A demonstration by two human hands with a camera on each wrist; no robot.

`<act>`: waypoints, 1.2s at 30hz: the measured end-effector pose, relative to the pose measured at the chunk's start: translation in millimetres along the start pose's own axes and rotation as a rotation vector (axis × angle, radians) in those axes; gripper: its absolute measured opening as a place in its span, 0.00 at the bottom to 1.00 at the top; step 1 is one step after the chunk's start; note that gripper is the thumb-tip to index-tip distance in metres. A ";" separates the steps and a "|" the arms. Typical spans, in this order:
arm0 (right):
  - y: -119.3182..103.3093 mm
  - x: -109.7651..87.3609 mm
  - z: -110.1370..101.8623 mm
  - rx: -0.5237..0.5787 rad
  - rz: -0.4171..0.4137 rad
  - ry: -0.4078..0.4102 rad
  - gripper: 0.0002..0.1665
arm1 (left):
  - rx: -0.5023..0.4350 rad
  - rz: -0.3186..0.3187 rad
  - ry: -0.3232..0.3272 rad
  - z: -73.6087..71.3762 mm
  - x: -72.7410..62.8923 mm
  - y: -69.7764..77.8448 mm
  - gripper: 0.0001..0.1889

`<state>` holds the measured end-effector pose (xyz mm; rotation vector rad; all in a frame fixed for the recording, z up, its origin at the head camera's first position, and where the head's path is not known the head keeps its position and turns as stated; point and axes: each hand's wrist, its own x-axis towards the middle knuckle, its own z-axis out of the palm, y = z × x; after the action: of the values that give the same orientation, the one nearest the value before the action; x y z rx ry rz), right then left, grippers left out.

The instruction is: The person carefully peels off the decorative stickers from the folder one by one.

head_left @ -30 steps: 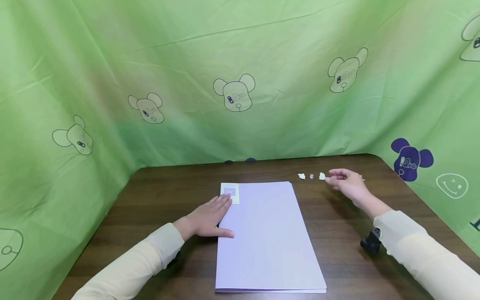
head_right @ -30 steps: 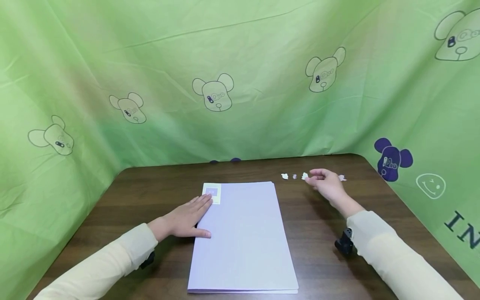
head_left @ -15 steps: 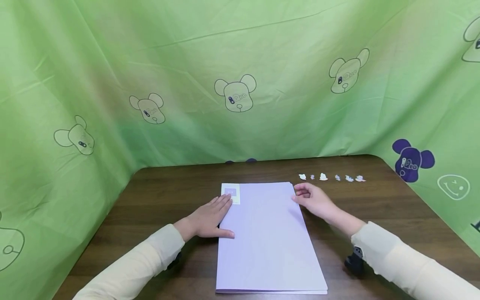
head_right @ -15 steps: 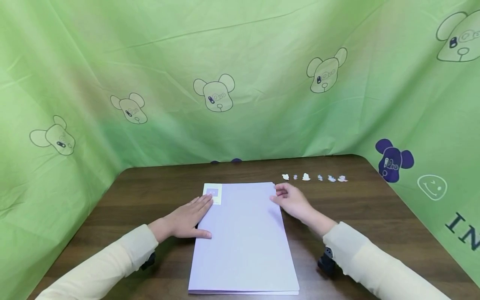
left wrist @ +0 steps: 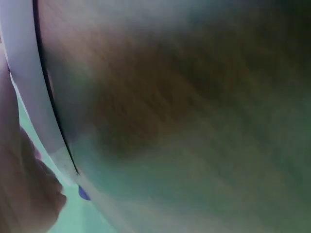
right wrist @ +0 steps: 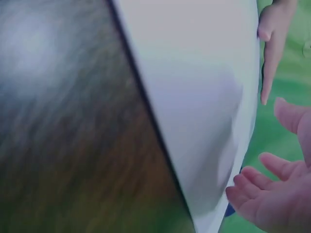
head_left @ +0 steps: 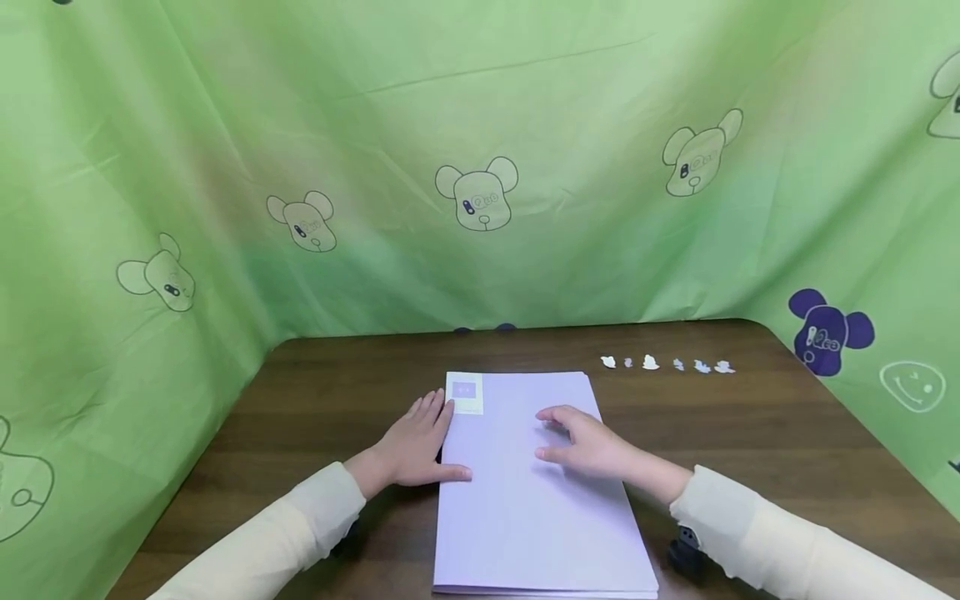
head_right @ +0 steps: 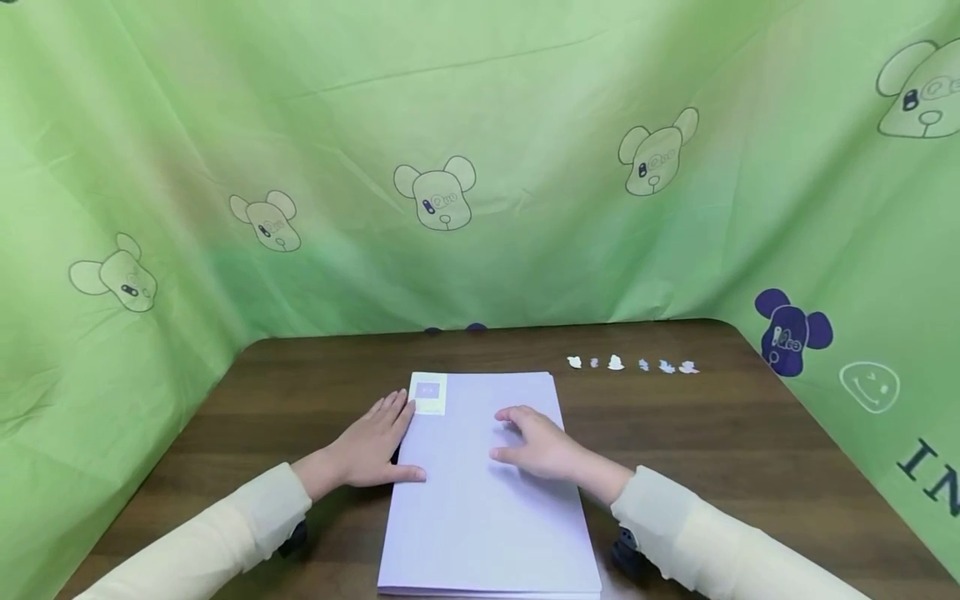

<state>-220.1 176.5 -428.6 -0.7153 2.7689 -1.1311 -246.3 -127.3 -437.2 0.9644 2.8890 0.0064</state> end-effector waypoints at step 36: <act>-10.5 -0.4 13.5 0.035 -0.050 -0.167 0.50 | -1.433 -0.273 0.365 -11.4 -9.4 15.4 0.42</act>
<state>-212.5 161.4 -431.4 -0.8384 2.6009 -1.0726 -230.7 -120.4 -424.5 0.2452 2.2014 1.9832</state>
